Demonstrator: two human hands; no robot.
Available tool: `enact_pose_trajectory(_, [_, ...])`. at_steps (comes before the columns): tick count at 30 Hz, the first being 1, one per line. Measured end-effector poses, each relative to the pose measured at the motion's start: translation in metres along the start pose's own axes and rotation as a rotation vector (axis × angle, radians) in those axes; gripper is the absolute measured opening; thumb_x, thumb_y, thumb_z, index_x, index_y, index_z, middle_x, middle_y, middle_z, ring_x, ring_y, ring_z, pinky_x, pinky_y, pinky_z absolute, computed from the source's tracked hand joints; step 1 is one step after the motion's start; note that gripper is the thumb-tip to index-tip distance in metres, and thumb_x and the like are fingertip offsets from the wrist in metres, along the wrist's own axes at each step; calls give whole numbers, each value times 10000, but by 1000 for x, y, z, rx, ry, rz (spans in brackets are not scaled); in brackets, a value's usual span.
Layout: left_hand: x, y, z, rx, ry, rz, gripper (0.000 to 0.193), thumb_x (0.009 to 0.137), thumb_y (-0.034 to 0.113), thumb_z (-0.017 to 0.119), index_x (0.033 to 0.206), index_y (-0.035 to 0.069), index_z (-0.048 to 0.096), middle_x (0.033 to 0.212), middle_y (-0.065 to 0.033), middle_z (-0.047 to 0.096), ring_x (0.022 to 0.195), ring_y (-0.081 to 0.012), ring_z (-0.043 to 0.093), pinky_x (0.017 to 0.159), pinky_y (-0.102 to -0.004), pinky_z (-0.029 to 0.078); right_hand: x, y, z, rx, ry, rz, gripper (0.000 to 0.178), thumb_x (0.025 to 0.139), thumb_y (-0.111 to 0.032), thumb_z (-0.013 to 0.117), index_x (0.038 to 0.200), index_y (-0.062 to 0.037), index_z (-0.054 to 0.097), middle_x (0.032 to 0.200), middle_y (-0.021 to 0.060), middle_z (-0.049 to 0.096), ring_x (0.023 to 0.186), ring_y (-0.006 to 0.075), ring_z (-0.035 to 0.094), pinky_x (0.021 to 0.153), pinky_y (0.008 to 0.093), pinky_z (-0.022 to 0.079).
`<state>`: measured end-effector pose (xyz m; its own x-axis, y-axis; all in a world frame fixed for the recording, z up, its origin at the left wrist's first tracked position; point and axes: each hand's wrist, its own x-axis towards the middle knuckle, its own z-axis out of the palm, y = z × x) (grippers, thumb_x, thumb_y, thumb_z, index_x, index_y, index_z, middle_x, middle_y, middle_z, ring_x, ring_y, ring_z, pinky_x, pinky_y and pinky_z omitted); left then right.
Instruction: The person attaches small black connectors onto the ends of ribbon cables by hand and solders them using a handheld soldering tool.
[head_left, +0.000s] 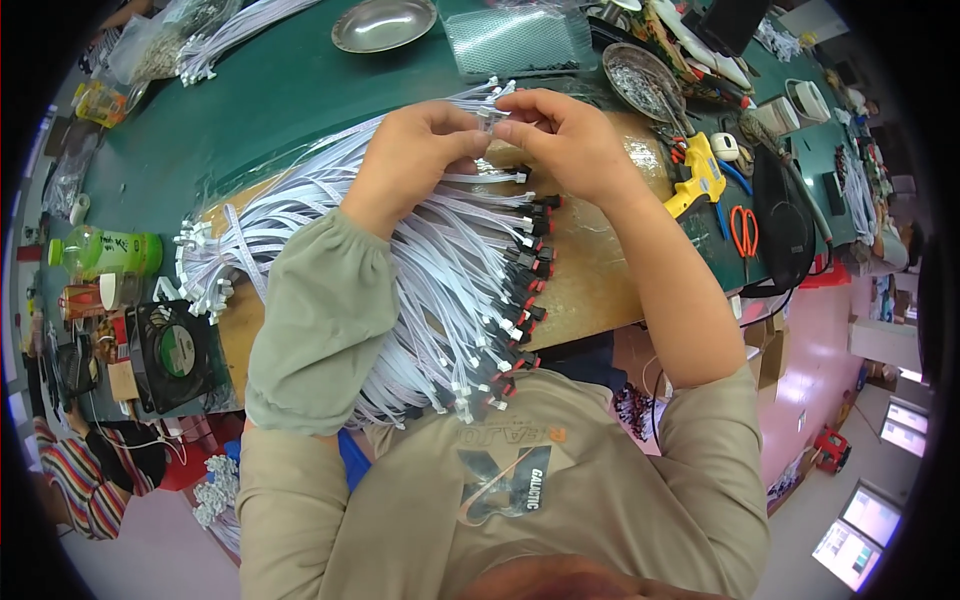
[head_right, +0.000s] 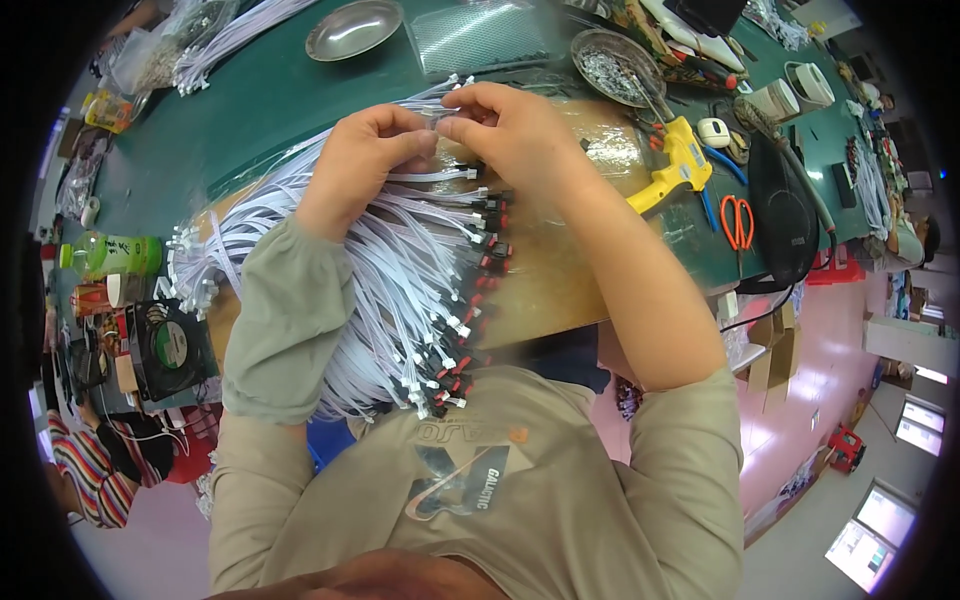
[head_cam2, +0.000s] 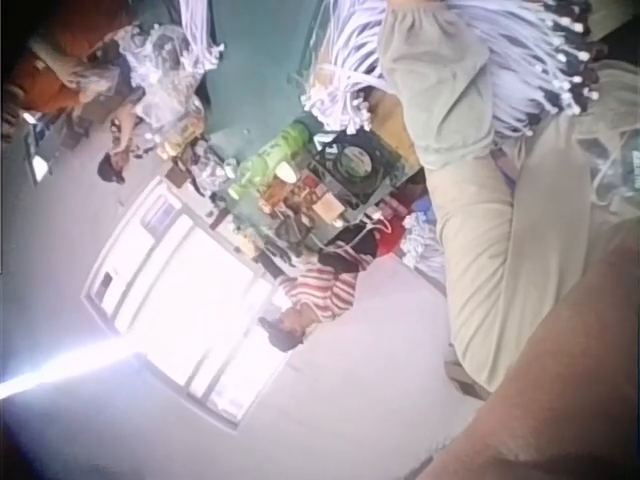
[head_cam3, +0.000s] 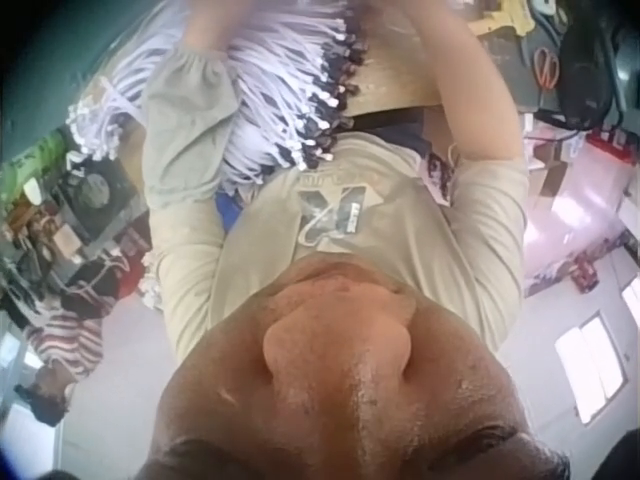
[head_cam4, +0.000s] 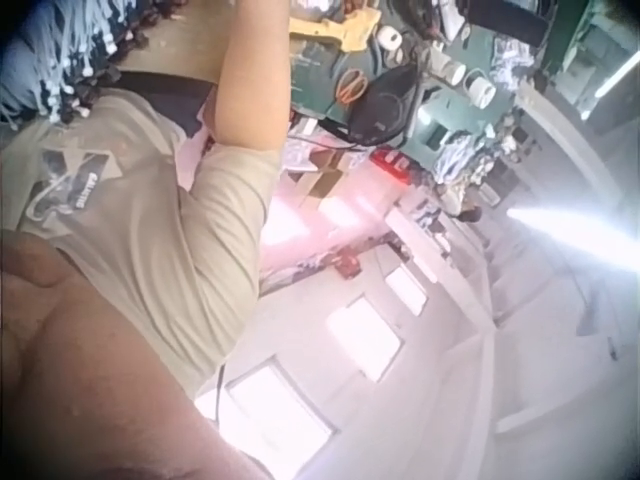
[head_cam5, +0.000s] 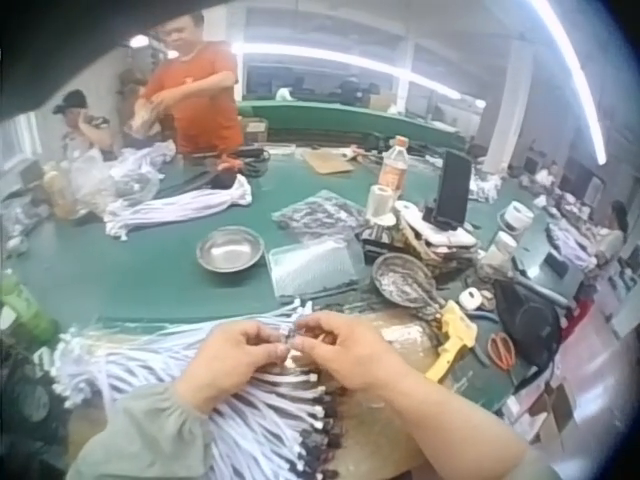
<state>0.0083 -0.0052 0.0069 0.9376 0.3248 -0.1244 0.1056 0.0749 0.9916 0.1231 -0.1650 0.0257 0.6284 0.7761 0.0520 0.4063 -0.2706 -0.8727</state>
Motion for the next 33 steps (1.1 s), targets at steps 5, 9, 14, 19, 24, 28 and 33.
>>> enact_pose_trajectory(5, [2, 10, 2, 164, -22, 32, 168, 803, 145, 671, 882, -3, 672, 742, -35, 639, 675, -89, 594, 599, -240, 474, 11, -6, -7, -229, -33, -23, 282, 835, -277, 613, 947, -23, 666, 863, 104, 675, 782, 204, 631, 723, 332, 484])
enact_pose_trajectory(9, [5, -5, 1, 239, -11, 186, 195, 796, 181, 672, 891, 11, 684, 740, -86, 672, 662, -149, 647, 604, -279, 503, 7, 3, -7, -126, -62, -16, 154, 892, -156, 593, 912, -9, 633, 766, -3, 595, 634, 66, 492, 580, 219, 404])
enact_pose_trajectory(14, [-7, -3, -5, 175, 1, 218, 153, 783, 127, 671, 855, -7, 656, 744, -95, 664, 647, -157, 641, 612, -289, 505, 12, 14, -4, 70, -113, 105, 132, 937, -165, 566, 986, -50, 607, 752, -47, 561, 564, 11, 422, 494, 165, 301])
enact_pose_trajectory(19, [-2, -7, -6, 193, -38, 234, 149, 796, 115, 653, 862, -16, 631, 752, -94, 656, 640, -153, 636, 596, -289, 502, 17, 6, -7, 62, -178, 130, 142, 942, -180, 563, 979, -50, 607, 768, -45, 570, 548, 7, 401, 483, 163, 288])
enact_pose_trajectory(24, [1, -6, -3, 134, -26, 195, 143, 790, 106, 652, 868, -13, 634, 756, -95, 656, 643, -151, 635, 603, -289, 504, 27, 6, -21, 78, -152, 152, 170, 952, -207, 552, 989, -52, 611, 770, -44, 571, 547, 5, 396, 482, 163, 289])
enact_pose_trajectory(28, [-1, -4, -3, 139, -15, 135, 181, 784, 137, 657, 907, 4, 645, 791, -105, 664, 702, -176, 643, 654, -309, 510, 41, 8, -40, -6, 24, 95, 188, 940, -203, 560, 985, -31, 622, 759, -30, 584, 550, 23, 412, 502, 175, 327])
enact_pose_trajectory(33, [-4, -4, -2, 181, 28, 140, 225, 775, 181, 662, 928, 16, 657, 827, -124, 672, 768, -211, 644, 708, -326, 507, 48, -2, -46, -309, 65, 2, 196, 920, -189, 575, 1024, -34, 636, 777, -9, 599, 577, 39, 449, 524, 200, 362])
